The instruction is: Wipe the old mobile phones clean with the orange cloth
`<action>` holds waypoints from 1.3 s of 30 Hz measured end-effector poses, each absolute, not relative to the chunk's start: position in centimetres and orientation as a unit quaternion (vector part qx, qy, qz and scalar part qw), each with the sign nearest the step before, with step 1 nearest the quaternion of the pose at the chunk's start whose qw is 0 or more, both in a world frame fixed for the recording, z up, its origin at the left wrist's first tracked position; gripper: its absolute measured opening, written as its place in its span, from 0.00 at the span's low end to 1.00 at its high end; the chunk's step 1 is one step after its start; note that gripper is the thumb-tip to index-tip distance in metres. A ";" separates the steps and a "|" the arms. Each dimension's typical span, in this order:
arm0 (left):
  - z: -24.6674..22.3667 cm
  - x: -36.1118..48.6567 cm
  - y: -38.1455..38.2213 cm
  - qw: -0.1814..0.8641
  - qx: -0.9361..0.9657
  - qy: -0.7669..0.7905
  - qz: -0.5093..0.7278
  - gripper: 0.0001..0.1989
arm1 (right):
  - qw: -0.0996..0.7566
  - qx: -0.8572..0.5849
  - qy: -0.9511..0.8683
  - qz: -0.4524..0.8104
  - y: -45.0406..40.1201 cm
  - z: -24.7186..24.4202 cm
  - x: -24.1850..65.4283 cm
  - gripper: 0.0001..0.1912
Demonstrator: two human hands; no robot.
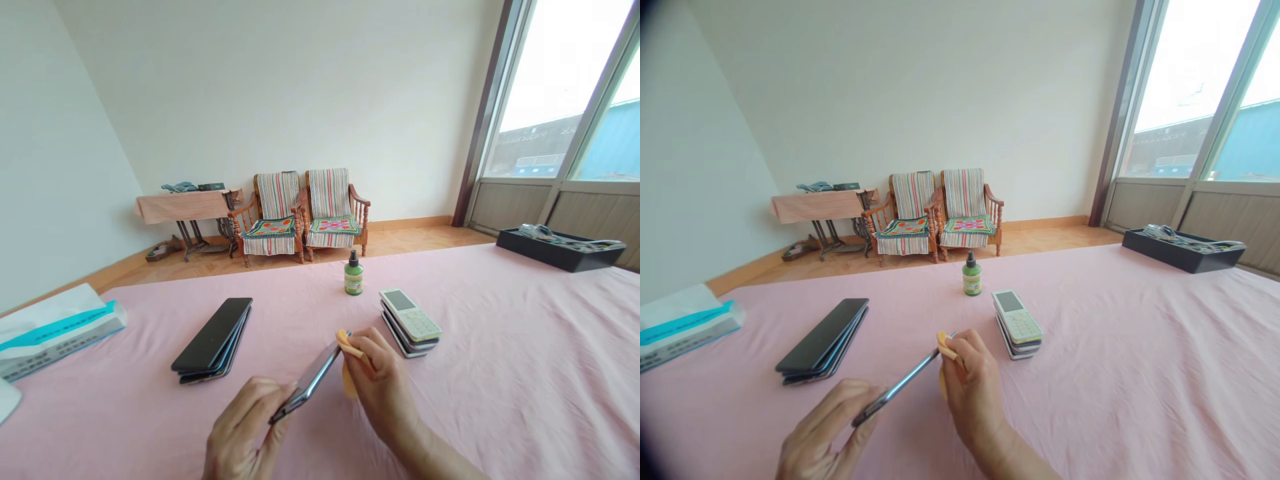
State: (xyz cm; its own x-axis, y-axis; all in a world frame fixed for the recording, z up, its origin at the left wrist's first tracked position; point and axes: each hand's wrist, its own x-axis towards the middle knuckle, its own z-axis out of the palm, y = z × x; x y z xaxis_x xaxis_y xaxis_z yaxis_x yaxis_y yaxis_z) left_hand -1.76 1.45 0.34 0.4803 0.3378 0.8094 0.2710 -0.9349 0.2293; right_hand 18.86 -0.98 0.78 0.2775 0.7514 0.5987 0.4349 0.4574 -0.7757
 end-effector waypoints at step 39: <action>2.7 -1.7 0.6 -0.009 0.846 0.196 0.495 0.13 | 0.570 -0.527 -0.597 0.202 -0.9 -0.8 18.8 0.13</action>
State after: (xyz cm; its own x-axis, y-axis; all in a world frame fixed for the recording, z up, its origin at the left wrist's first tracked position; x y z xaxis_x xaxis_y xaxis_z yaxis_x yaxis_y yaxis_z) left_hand -1.75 0.65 2.66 0.4329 0.3227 0.8417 0.3400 -0.9232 0.1791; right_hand 18.75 -0.88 -0.77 0.2055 0.8599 0.4673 0.3983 0.3627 -0.8425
